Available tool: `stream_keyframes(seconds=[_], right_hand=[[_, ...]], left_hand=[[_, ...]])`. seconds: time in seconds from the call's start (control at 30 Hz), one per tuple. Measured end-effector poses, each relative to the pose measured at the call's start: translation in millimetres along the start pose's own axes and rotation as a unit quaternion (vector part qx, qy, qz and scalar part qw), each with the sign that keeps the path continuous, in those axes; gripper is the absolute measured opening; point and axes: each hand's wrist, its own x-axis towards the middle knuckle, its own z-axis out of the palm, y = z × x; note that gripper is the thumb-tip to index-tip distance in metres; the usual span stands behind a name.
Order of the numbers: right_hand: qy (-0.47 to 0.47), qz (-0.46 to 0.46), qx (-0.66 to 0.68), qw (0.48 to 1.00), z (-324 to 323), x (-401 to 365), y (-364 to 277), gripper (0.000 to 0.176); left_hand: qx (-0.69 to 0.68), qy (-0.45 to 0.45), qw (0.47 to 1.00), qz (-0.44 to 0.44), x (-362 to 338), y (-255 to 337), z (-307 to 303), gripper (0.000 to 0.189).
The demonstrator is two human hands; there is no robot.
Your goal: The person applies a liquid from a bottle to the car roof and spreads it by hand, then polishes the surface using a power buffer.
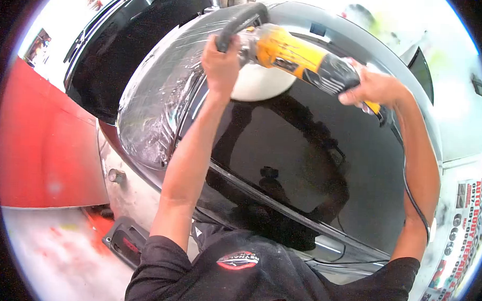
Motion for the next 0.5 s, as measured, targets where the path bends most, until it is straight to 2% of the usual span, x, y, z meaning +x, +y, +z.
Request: stream_keyframes(seconds=[0.03,0.07,0.1,0.13,0.2,0.23,0.3,0.37,0.43,0.5], right_hand=[[0.031,-0.009,-0.030,0.999,14,-31,-5,0.076],[0.044,-0.027,-0.032,0.998,20,-57,13,0.081],[0.060,0.046,-0.016,0.997,20,-89,23,0.091],[0.079,0.118,0.002,0.990,20,-121,34,0.101],[0.110,0.164,0.053,0.979,30,-185,55,0.112],[0.133,0.178,0.071,0.972,38,-217,73,0.113],[0.187,0.173,0.064,0.965,45,-285,152,0.112],[0.225,0.178,0.089,0.954,70,-343,184,0.109],[0.242,0.224,0.186,0.926,95,-390,169,0.106],[0.250,0.289,0.184,0.906,117,-426,159,0.102]], left_hand=[[-0.044,-0.006,0.999,0.002,-18,33,-12,0.024],[-0.082,-0.010,0.996,0.037,-34,37,-11,0.026],[-0.044,-0.030,0.997,0.061,-53,53,-3,0.027],[-0.108,-0.100,0.989,-0.018,-73,87,0,0.027],[-0.134,-0.157,0.978,0.002,-114,121,27,0.031],[-0.191,-0.234,0.951,-0.064,-133,142,35,0.031],[-0.218,-0.275,0.934,-0.068,-173,179,53,0.033],[-0.271,-0.303,0.912,-0.054,-217,200,81,0.033],[-0.288,-0.347,0.892,-0.037,-247,230,87,0.029],[-0.297,-0.378,0.877,-0.020,-278,250,97,0.027]])
